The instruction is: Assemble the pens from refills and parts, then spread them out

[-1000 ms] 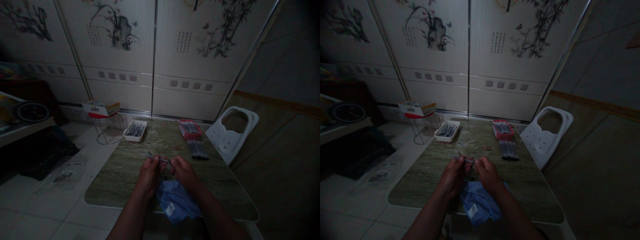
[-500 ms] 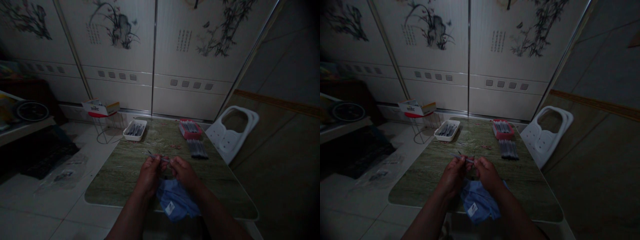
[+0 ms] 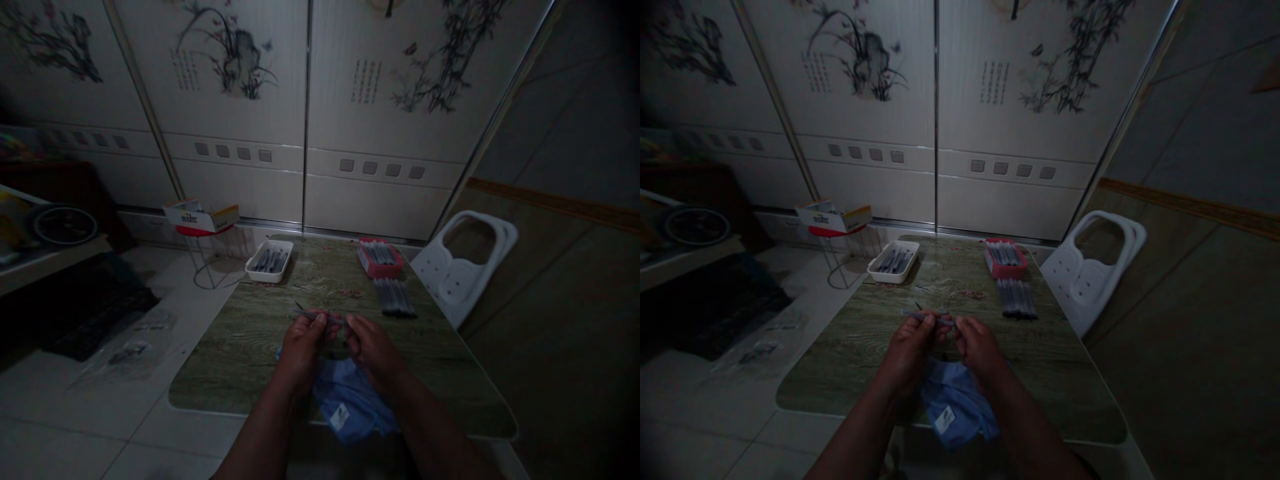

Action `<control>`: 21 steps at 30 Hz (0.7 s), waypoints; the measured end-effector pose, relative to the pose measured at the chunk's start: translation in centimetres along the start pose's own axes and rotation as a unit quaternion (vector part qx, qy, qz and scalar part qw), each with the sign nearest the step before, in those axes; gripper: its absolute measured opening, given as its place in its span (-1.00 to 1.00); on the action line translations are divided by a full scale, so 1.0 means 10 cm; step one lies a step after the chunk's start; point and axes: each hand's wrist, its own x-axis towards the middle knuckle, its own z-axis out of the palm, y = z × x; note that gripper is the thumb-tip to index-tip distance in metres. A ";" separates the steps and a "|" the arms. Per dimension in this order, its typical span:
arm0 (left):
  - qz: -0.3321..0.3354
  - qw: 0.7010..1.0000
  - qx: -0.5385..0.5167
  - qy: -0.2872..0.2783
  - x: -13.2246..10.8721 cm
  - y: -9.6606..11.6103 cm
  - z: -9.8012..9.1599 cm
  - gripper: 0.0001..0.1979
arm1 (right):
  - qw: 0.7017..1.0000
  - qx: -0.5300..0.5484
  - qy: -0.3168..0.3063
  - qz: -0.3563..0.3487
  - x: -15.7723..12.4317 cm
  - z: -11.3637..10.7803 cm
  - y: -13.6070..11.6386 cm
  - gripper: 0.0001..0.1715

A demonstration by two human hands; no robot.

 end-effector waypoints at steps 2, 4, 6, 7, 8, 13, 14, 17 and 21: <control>0.001 1.000 0.009 -0.002 0.00 -0.01 0.00 -0.65 | 1.000 0.004 0.007 0.005 0.00 0.00 0.02 -0.49; -0.006 1.000 0.017 0.008 0.00 -0.02 0.02 -0.61 | 1.000 -0.002 0.027 0.000 0.00 0.00 0.02 -0.48; -0.016 0.999 0.031 0.014 -0.01 -0.03 0.04 -0.56 | 0.999 -0.001 0.046 -0.010 0.02 -0.02 0.02 -0.48; -0.021 0.999 0.040 0.012 -0.02 -0.02 0.04 -0.54 | 0.998 0.004 0.054 -0.016 0.02 -0.04 0.01 -0.49; -0.028 0.998 0.052 0.009 -0.01 -0.02 0.04 -0.52 | 0.998 0.013 0.063 -0.025 0.04 -0.07 0.01 -0.51; 0.001 0.989 0.101 0.109 0.11 0.10 -0.19 -0.50 | 0.986 0.061 0.145 -0.051 0.13 -0.39 0.01 -0.60; 0.030 0.981 0.114 0.155 0.14 0.12 -0.27 -0.54 | 0.985 0.065 0.153 -0.048 0.15 -0.47 0.02 -0.60; 0.081 0.957 0.160 0.227 0.23 0.16 -0.46 -0.59 | 0.982 0.063 0.174 -0.040 0.22 -0.68 0.06 -0.63; 0.116 0.930 0.275 0.214 0.28 0.08 -0.52 -0.61 | 0.977 0.068 0.193 -0.063 0.34 -0.87 0.10 -0.66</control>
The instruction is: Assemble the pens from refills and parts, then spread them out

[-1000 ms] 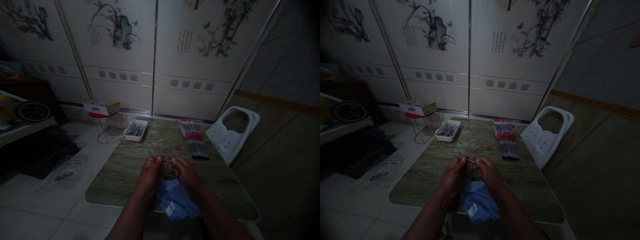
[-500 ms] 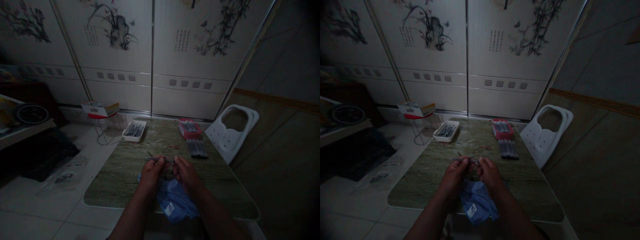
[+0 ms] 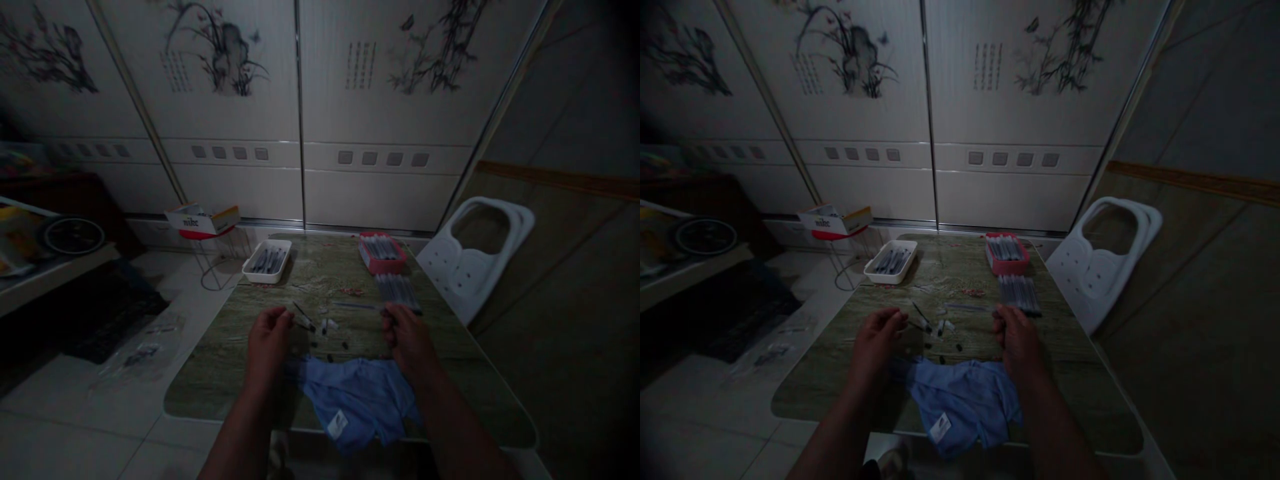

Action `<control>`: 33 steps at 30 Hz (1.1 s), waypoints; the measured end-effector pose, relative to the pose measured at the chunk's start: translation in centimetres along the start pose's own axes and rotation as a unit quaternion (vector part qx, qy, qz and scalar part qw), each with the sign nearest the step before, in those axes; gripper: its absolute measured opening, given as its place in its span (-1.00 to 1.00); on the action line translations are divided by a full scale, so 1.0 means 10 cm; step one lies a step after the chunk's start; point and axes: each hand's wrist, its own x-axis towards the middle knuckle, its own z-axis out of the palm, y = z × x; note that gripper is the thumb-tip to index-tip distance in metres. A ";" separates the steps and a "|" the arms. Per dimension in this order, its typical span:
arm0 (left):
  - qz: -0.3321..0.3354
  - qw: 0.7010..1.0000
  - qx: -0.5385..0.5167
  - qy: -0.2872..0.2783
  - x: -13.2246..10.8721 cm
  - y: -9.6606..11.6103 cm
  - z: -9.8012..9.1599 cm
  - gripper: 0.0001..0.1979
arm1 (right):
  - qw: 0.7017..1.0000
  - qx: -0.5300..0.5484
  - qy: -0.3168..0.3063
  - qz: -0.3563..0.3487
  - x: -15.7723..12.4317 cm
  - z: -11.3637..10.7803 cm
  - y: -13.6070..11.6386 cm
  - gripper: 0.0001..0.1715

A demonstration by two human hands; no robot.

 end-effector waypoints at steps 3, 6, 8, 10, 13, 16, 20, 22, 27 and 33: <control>0.086 0.987 0.133 -0.035 -0.04 -0.06 0.12 -0.71 | 1.000 0.010 0.012 -0.021 0.11 -0.06 0.02 -0.67; 0.184 0.934 0.296 -0.076 -0.10 -0.09 0.27 -0.76 | 0.999 0.013 0.025 -0.031 0.16 -0.11 0.06 -0.69; 0.228 0.887 0.391 -0.095 -0.16 -0.09 0.37 -0.74 | 0.999 0.023 0.034 -0.029 0.17 -0.14 0.08 -0.71; 0.245 0.848 0.459 -0.103 -0.22 -0.08 0.48 -0.71 | 0.998 0.037 0.036 -0.024 0.17 -0.16 0.10 -0.74; 0.246 0.811 0.524 -0.093 -0.32 -0.05 0.65 -0.67 | 0.999 0.041 0.026 -0.019 0.16 -0.17 0.09 -0.74; 0.243 0.786 0.563 -0.081 -0.37 -0.03 0.79 -0.67 | 0.999 0.047 0.024 -0.013 0.15 -0.16 0.08 -0.72; 0.251 0.771 0.580 -0.078 -0.37 -0.03 0.86 -0.74 | 0.999 0.044 0.025 -0.002 0.15 -0.14 0.08 -0.73; 0.254 0.769 0.580 -0.081 -0.36 -0.04 0.86 -0.76 | 0.999 0.032 0.017 0.005 0.15 -0.13 0.09 -0.73; 0.278 0.783 0.543 -0.120 -0.32 -0.05 0.86 -0.73 | 0.999 0.037 0.003 0.002 0.14 -0.11 0.06 -0.75; 0.237 0.890 0.355 -0.158 -0.28 -0.12 0.83 -0.71 | 0.999 0.036 -0.012 0.008 0.13 -0.10 0.02 -0.72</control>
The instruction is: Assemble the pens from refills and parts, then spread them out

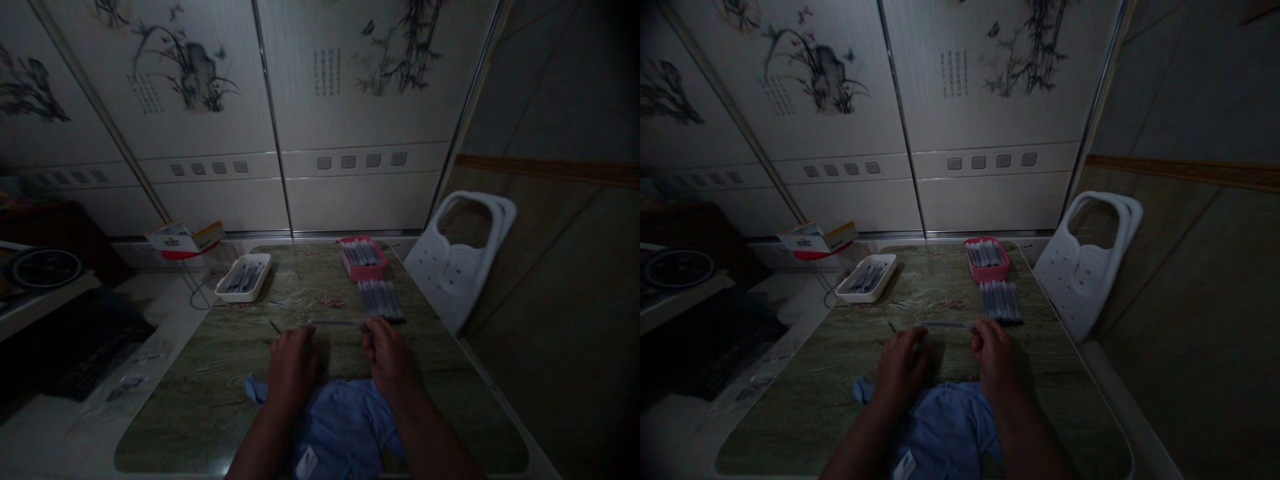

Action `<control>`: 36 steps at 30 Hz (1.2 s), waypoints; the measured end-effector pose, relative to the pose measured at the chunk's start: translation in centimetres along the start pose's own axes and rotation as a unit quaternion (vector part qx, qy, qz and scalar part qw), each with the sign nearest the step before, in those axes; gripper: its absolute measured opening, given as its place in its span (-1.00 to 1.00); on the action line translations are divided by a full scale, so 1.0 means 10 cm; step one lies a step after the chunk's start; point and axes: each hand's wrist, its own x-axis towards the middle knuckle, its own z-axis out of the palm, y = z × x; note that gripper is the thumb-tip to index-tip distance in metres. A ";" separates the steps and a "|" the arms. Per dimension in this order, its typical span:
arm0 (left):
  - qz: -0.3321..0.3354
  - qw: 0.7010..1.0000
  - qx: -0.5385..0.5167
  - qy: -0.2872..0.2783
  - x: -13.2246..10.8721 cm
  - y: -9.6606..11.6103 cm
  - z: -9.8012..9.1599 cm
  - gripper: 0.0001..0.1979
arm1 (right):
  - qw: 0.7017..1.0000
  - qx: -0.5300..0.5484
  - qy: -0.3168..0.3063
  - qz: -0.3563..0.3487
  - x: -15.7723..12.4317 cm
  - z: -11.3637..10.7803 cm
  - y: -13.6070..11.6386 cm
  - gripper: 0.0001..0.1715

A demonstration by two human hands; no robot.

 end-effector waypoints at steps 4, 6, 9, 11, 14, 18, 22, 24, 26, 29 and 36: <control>-0.145 0.932 -0.327 0.055 0.05 -0.05 0.02 -0.67 | 0.999 -0.025 -0.018 -0.012 -0.03 0.00 -0.02 -0.73; -0.208 0.875 -0.430 0.076 0.09 -0.04 -0.02 -0.61 | 0.998 -0.046 -0.032 -0.014 -0.08 0.01 -0.03 -0.73; -0.265 0.809 -0.517 0.090 0.12 -0.01 -0.12 -0.55 | 0.994 -0.092 -0.051 -0.006 -0.14 0.02 -0.03 -0.70; -0.284 0.775 -0.557 0.093 0.12 0.01 -0.19 -0.54 | 0.992 -0.118 -0.046 0.000 -0.17 0.04 -0.03 -0.68; -0.297 0.748 -0.587 0.089 0.11 0.01 -0.24 -0.57 | 0.991 -0.129 -0.030 0.009 -0.19 0.05 -0.02 -0.69; -0.314 0.729 -0.604 0.078 0.09 -0.04 -0.24 -0.60 | 0.992 -0.125 -0.027 -0.002 -0.19 0.06 -0.01 -0.70; -0.315 0.702 -0.634 0.072 0.09 -0.05 -0.26 -0.62 | 0.992 -0.124 -0.023 -0.007 -0.20 0.07 -0.03 -0.71; -0.316 0.697 -0.639 0.076 0.08 -0.05 -0.27 -0.63 | 0.992 -0.124 -0.020 -0.001 -0.21 0.08 -0.05 -0.72; -0.317 0.697 -0.639 0.076 0.08 -0.06 -0.27 -0.63 | 0.991 -0.131 -0.023 -0.004 -0.22 0.08 -0.06 -0.72; -0.319 0.704 -0.630 0.073 0.07 -0.05 -0.27 -0.62 | 0.989 -0.143 -0.027 -0.014 -0.22 0.07 -0.06 -0.70; -0.320 0.715 -0.617 0.074 0.07 -0.02 -0.26 -0.67 | 0.988 -0.152 -0.029 -0.025 -0.21 0.06 -0.04 -0.70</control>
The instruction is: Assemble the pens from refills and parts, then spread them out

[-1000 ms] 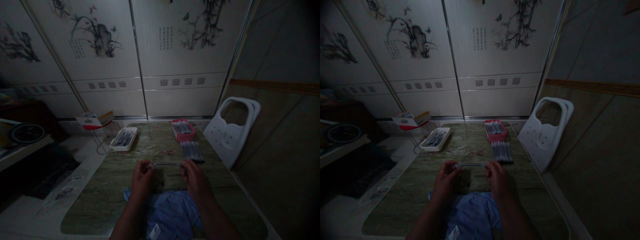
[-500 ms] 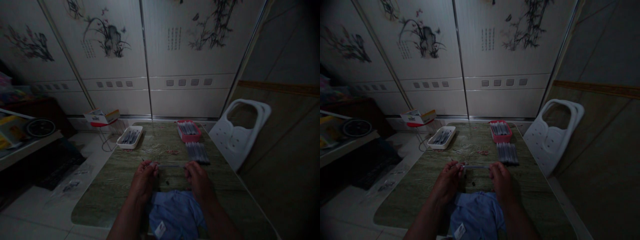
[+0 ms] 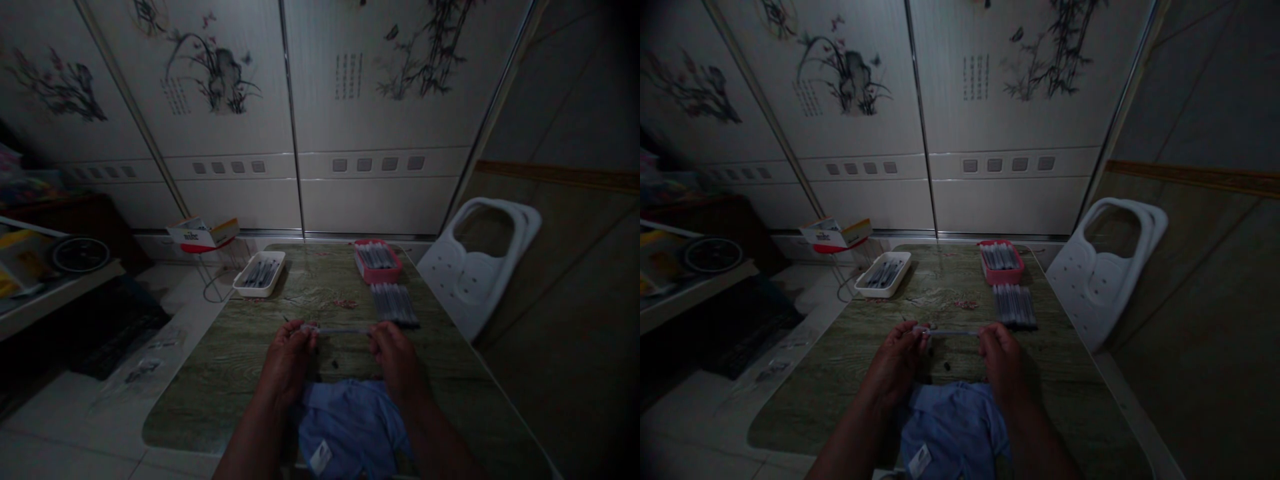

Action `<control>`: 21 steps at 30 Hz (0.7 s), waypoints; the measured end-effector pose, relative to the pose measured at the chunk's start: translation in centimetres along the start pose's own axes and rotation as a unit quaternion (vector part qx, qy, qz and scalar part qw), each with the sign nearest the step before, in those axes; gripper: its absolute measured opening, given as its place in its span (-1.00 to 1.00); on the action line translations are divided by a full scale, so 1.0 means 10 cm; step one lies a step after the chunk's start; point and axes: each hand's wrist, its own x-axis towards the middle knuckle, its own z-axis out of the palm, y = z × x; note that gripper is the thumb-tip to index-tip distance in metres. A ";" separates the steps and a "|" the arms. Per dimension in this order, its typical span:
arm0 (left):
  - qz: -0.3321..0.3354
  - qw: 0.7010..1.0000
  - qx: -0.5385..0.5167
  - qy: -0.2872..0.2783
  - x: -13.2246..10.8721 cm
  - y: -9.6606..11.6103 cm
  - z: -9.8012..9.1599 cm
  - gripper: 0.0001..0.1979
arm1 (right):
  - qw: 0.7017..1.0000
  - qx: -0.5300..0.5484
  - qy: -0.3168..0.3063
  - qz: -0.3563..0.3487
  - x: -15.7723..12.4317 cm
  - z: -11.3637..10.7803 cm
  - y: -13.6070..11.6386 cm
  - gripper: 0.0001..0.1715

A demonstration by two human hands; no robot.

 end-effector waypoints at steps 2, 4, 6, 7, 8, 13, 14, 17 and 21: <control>0.004 1.000 0.006 -0.001 0.00 -0.01 0.00 -0.71 | 1.000 -0.007 0.001 -0.007 -0.01 0.00 -0.02 -0.69; 0.007 1.000 0.009 -0.006 0.01 -0.02 -0.02 -0.73 | 1.000 -0.013 0.007 -0.012 -0.01 0.00 -0.04 -0.69; 0.009 1.000 0.011 -0.007 0.02 -0.03 -0.03 -0.73 | 1.000 -0.017 0.007 -0.008 -0.02 0.00 -0.04 -0.69; 0.010 1.000 0.012 -0.008 0.02 -0.03 -0.04 -0.73 | 1.000 -0.016 0.007 -0.005 -0.02 0.00 -0.04 -0.70; 0.011 1.000 0.013 -0.008 0.02 -0.03 -0.04 -0.73 | 1.000 -0.016 0.007 -0.002 -0.02 0.00 -0.03 -0.70; 0.014 0.999 0.027 -0.010 -0.01 -0.02 -0.02 -0.73 | 1.000 -0.010 -0.001 -0.014 -0.03 0.02 -0.04 -0.69; 0.015 0.999 0.030 -0.009 -0.02 -0.01 -0.02 -0.74 | 1.000 -0.006 -0.005 -0.012 -0.03 0.03 -0.04 -0.69; 0.022 0.999 0.031 -0.007 -0.01 -0.01 -0.02 -0.73 | 1.000 0.004 -0.013 0.004 -0.04 0.04 -0.06 -0.68; 0.026 0.999 0.040 -0.009 0.01 -0.02 -0.04 -0.74 | 1.000 0.012 -0.009 -0.002 -0.06 0.05 -0.08 -0.68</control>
